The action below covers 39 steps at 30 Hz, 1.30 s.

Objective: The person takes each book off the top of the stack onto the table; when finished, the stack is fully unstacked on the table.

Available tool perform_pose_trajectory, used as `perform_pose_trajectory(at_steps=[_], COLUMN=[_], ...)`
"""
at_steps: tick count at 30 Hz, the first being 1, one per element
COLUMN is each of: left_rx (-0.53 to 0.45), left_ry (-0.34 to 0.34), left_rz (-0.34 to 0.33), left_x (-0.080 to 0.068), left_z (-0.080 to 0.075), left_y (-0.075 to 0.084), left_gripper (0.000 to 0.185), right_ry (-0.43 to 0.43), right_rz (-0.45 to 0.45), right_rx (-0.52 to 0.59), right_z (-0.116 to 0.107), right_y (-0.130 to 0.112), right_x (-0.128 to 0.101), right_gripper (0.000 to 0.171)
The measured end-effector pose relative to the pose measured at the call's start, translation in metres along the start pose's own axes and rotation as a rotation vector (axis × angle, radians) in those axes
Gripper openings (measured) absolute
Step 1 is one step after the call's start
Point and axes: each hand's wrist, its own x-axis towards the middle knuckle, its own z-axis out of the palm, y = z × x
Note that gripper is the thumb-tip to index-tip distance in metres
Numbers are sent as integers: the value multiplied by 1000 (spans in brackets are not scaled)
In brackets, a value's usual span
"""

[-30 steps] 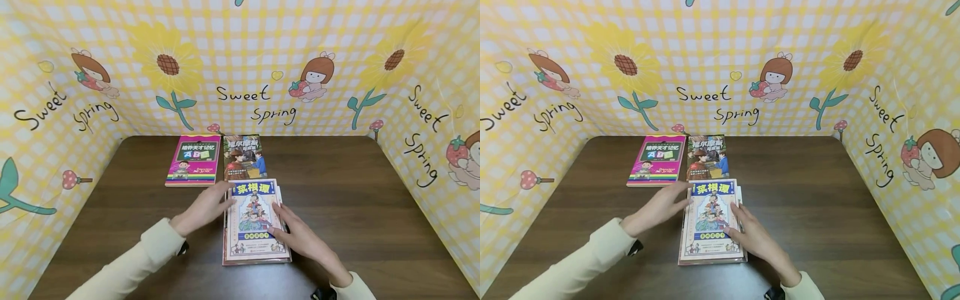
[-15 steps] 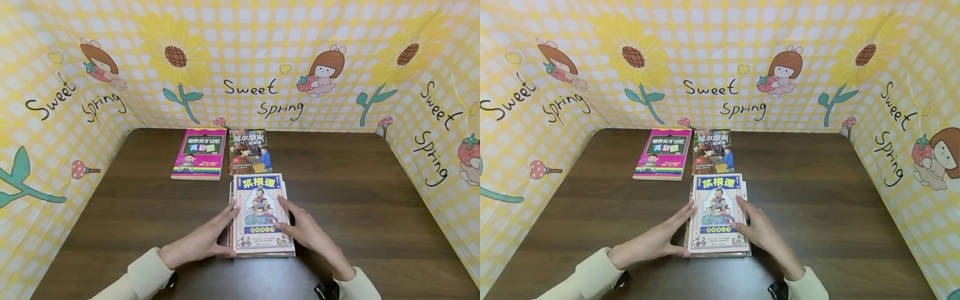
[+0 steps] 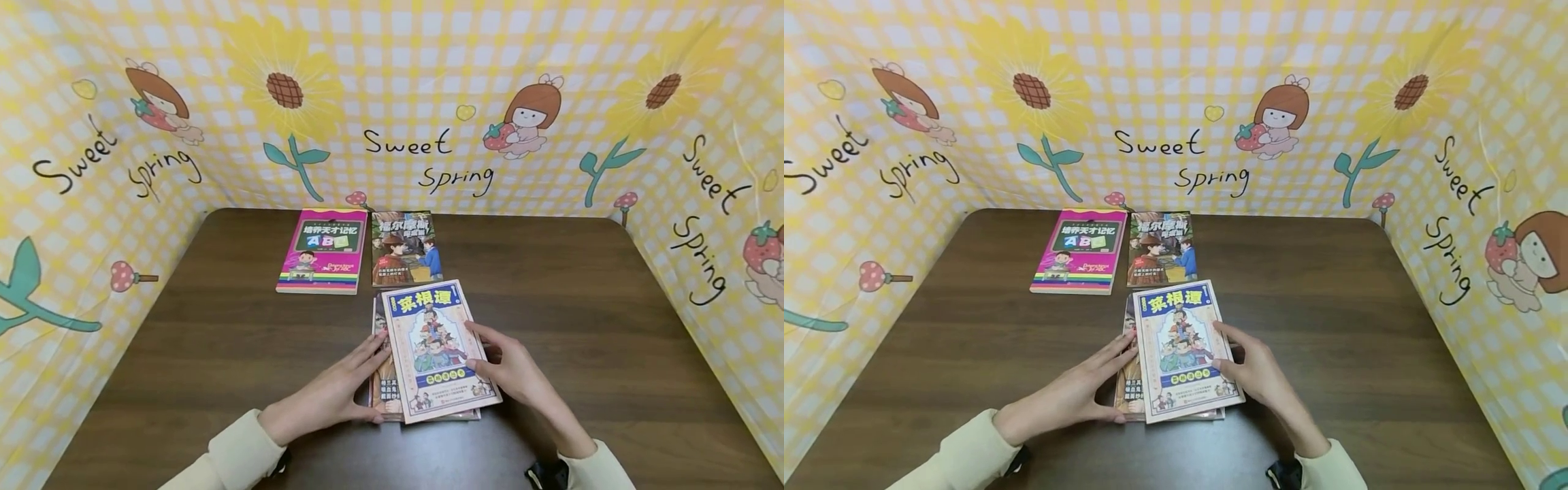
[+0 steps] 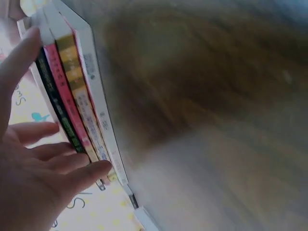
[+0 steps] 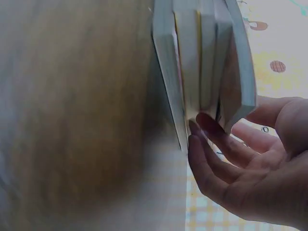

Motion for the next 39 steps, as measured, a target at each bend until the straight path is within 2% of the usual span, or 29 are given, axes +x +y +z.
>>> perform_pose_trajectory(at_steps=[3,7,10,16,19,23,27,31,35,39], left_rx=[27,35,25,27,37,60,87,109,97,79], left_ry=[-12,-8,9,54,55,40,26,17,6,-4], left_rz=[11,36,51,83,85,74,59,55,53,46], left_x=[-1,-3,-5,-6,-6,-5,-5,-4,-3,-3], left_z=[-1,-1,-1,1,2,1,-2,-5,-4,-3], left_y=[-2,-6,-7,-8,-9,-10,-9,-7,-6,-5], left_gripper=[94,89,88,87,86,85,84,84,84,83], right_ry=[-24,-81,-97,-27,45,160,214,196,159,132], right_rz=[15,99,134,122,120,114,129,159,199,245], right_rx=[57,232,318,335,340,350,415,461,427,377], right_z=[-9,-26,-41,-73,-89,-107,-124,-139,-144,-138], right_y=[2,5,8,10,9,8,6,6,14,26], right_x=[0,-2,-5,-1,8,28,58,92,118,137], right_gripper=[58,57,57,60,61,61,61,61,59,60])
